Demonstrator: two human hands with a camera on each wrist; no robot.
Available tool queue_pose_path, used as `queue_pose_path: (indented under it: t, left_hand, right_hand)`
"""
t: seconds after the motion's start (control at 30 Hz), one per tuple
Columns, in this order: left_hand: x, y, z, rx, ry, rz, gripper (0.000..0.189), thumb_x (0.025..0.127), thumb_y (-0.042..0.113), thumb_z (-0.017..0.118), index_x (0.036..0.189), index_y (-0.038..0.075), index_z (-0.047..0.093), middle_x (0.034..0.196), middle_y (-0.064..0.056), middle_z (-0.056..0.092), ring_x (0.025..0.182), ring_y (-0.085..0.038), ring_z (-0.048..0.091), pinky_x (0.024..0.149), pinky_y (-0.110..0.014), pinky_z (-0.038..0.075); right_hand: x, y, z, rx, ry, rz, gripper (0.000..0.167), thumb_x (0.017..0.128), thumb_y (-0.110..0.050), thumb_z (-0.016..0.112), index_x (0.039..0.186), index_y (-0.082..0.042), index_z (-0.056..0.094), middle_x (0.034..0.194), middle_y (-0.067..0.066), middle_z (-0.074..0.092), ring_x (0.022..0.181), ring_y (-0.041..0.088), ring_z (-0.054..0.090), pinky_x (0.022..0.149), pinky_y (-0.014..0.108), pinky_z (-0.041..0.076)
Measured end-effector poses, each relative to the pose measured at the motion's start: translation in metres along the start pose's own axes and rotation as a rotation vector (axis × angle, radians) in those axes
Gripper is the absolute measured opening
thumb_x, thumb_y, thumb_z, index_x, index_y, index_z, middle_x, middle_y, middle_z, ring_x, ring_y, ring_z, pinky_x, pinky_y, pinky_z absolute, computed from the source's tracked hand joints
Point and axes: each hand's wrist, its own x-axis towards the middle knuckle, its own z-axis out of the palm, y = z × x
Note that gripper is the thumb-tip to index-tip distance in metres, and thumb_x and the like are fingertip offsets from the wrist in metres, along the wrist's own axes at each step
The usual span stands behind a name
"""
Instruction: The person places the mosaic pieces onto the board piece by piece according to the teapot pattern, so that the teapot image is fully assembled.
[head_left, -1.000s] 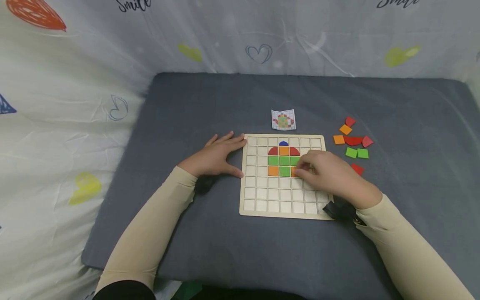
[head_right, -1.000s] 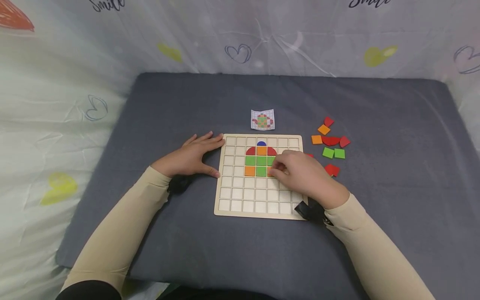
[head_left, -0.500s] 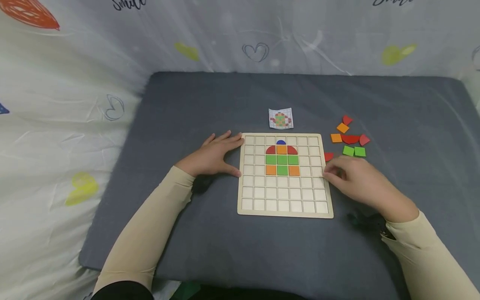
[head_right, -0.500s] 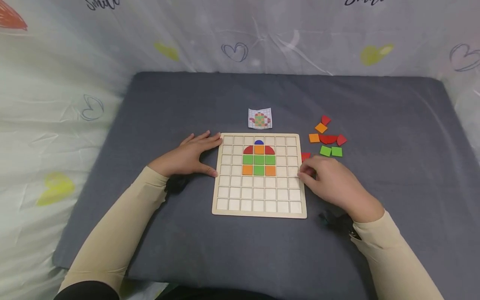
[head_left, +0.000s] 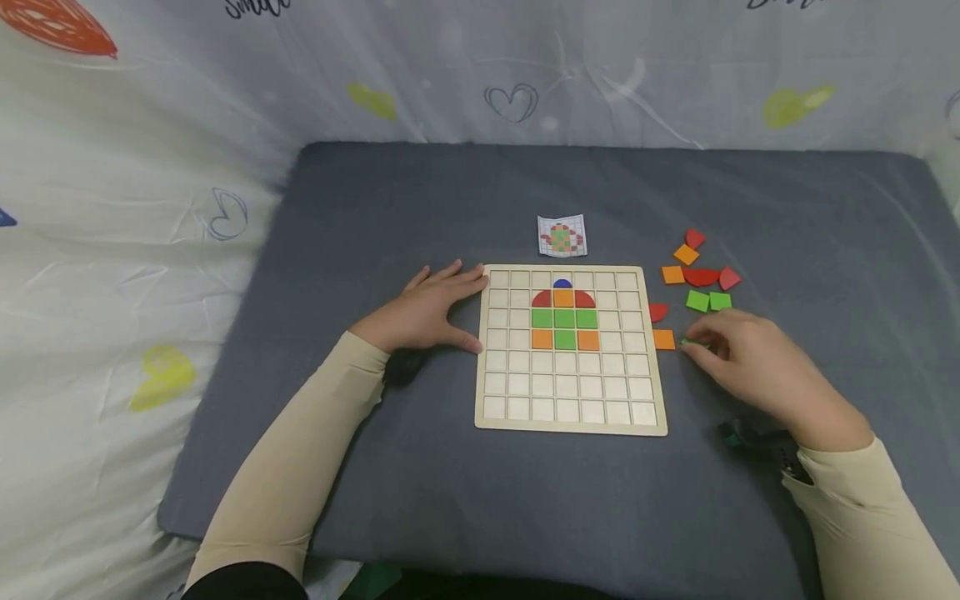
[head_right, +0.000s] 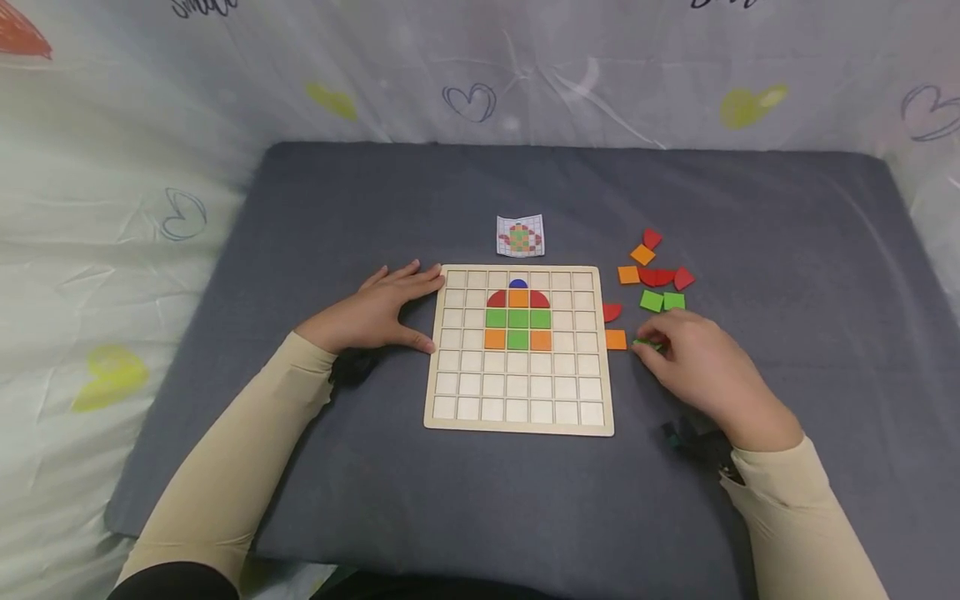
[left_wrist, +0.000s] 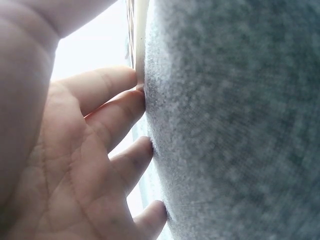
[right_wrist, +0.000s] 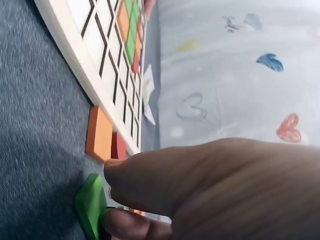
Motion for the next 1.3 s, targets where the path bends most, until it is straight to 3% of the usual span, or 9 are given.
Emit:
queue_pose_path:
  t: [0.27,0.53,0.9,1.1,1.3]
  left_hand:
    - [-0.001,0.000,-0.001,0.001,0.001,-0.002,0.112,0.080,0.055,0.088,0.168,0.025,0.026,0.176,0.006,0.014,0.164,-0.022,-0.001,0.130,-0.054,-0.008]
    - [-0.001,0.000,-0.001,0.000,-0.001,-0.005,0.112,0.081,0.055,0.088,0.169,0.025,0.025,0.176,0.006,0.014,0.164,-0.022,-0.001,0.129,-0.054,-0.008]
    - [0.001,-0.001,-0.001,0.014,-0.003,-0.005,0.113,0.080,0.057,0.087,0.169,0.025,0.025,0.176,0.006,0.014,0.164,-0.021,-0.001,0.130,-0.054,-0.008]
    - [0.003,-0.001,-0.001,0.028,-0.009,0.001,0.112,0.080,0.057,0.087,0.169,0.025,0.025,0.176,0.006,0.014,0.164,-0.022,-0.001,0.129,-0.055,-0.007]
    - [0.002,-0.001,0.000,0.022,-0.006,0.003,0.112,0.080,0.057,0.087,0.169,0.025,0.025,0.176,0.006,0.013,0.164,-0.022,-0.001,0.129,-0.055,-0.007]
  right_hand:
    - [0.003,0.006,0.001,-0.051,0.007,-0.010,0.027,0.090,-0.016,0.083,0.110,0.001,0.078,0.092,0.009,0.065,0.077,0.022,0.059,0.066,0.040,0.049]
    - [0.004,0.009,0.003,-0.028,0.044,-0.039,0.031,0.086,-0.012,0.086,0.112,0.003,0.077,0.089,0.008,0.063,0.076,0.022,0.058,0.066,0.040,0.048]
    - [0.006,0.009,0.007,-0.013,0.049,-0.023,0.034,0.086,-0.014,0.088,0.114,0.000,0.077,0.086,0.006,0.063,0.072,0.019,0.054,0.064,0.038,0.046]
    - [0.006,0.001,0.006,-0.031,0.066,-0.041,0.028,0.091,-0.010,0.081,0.118,-0.002,0.076,0.094,0.012,0.072,0.081,0.026,0.060,0.072,0.048,0.053]
    - [0.009,-0.011,0.001,-0.055,0.080,-0.074,0.022,0.091,-0.011,0.082,0.112,-0.006,0.079,0.078,0.000,0.064,0.072,0.019,0.054,0.063,0.040,0.046]
